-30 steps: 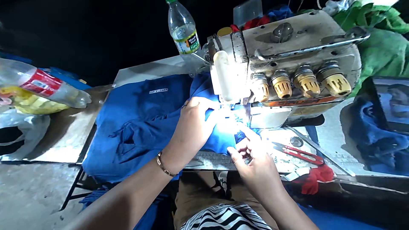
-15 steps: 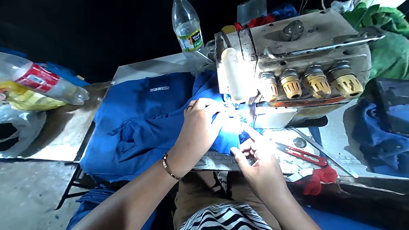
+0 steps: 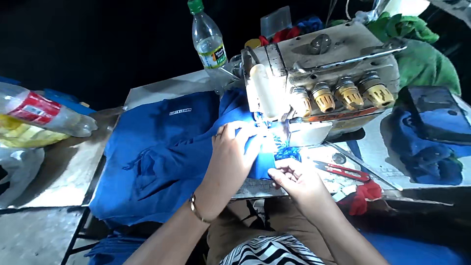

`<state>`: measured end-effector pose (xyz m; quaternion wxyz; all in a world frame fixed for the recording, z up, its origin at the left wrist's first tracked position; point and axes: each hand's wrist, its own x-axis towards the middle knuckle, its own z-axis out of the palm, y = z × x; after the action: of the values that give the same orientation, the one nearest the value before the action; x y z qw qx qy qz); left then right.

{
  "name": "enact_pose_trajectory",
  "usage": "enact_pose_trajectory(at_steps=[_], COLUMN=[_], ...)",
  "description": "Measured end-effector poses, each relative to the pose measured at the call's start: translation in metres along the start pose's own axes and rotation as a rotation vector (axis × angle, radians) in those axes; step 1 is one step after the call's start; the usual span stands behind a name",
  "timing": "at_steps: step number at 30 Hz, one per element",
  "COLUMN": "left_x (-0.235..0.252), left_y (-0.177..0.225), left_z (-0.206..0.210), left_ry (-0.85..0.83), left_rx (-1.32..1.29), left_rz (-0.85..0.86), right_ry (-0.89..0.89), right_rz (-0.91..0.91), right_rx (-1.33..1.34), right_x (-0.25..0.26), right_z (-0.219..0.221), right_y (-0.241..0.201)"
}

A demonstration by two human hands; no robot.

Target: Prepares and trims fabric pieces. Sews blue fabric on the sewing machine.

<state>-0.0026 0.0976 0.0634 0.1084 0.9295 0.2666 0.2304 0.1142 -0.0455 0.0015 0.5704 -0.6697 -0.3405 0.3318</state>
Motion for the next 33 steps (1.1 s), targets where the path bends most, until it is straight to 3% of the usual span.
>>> enact_pose_trajectory(at_steps=[2, 4, 6, 9, 17, 20, 26, 33], left_x=[-0.022, -0.042, -0.057, -0.068, -0.056, -0.028, 0.023, 0.016], left_y=[0.0, 0.001, -0.011, -0.033, -0.036, -0.036, -0.045, -0.045], left_z=[0.005, 0.014, 0.027, 0.036, 0.021, 0.01, -0.002, -0.01], left_ry=[0.005, -0.026, -0.049, 0.109, 0.126, 0.078, -0.022, -0.119], left_rx=[-0.033, 0.099, 0.205, 0.137, -0.012, 0.001, -0.006, 0.115], left_rz=[0.171, 0.327, 0.394, 0.436, 0.411, 0.309, 0.142, 0.022], right_ry=[-0.017, -0.02, -0.033, -0.007, 0.103, 0.178, 0.261, 0.288], right_rz=[0.014, 0.007, 0.011, 0.012, -0.042, -0.145, -0.137, -0.154], right_rx=[0.063, 0.047, 0.036, 0.026, -0.033, -0.144, -0.153, -0.193], right_x=[-0.001, -0.001, -0.006, -0.014, -0.004, 0.02, 0.036, 0.024], right_z=[-0.004, -0.006, -0.008, -0.006, 0.002, 0.006, 0.014, 0.018], right_y=[0.0, -0.002, -0.008, -0.014, -0.019, -0.028, -0.035, -0.031])
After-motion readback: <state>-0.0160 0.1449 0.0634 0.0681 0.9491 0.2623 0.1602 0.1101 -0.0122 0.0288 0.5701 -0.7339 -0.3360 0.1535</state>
